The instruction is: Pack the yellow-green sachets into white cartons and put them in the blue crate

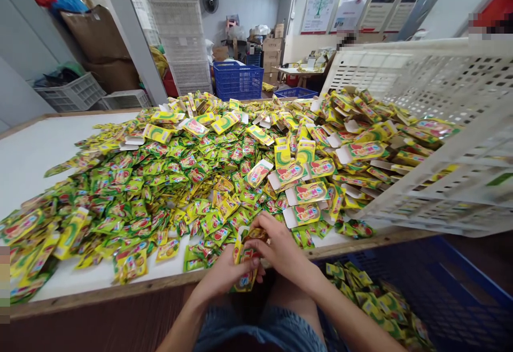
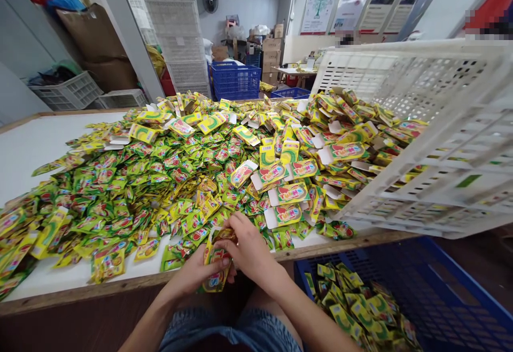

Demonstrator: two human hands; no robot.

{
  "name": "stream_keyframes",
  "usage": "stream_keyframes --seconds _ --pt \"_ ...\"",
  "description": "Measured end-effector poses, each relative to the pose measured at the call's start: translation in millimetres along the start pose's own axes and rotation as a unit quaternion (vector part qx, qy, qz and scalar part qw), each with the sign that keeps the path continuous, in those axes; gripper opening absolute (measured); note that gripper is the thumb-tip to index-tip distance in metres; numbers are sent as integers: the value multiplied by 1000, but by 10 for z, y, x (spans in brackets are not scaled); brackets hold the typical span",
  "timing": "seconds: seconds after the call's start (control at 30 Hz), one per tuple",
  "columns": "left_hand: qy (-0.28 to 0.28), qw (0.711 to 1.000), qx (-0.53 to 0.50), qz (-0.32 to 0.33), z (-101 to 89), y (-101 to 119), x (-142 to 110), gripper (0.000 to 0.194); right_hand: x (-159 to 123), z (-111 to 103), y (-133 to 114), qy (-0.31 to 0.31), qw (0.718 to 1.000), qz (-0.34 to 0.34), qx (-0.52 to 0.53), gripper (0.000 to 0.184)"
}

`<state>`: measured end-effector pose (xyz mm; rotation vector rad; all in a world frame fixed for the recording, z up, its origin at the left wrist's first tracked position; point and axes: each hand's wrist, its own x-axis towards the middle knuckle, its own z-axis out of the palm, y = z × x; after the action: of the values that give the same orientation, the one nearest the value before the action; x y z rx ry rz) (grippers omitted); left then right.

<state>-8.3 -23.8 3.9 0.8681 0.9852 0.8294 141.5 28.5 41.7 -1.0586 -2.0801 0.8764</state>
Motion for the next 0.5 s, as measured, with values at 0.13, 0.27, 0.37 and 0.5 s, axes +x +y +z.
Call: stream_keyframes --seconds 0.13,0.27,0.37,0.5 --pt "-8 997 65 38 21 3 21 31 -37 17 -32 41 999 1 -16 17" --pt "6 995 89 31 15 -65 69 37 -42 44 -13 43 999 28 -15 17" --pt "30 993 93 64 -28 -129 133 46 -29 39 -2 48 998 37 -16 11" --pt "100 986 112 66 -122 -187 186 49 -25 34 -25 58 998 20 -17 20"
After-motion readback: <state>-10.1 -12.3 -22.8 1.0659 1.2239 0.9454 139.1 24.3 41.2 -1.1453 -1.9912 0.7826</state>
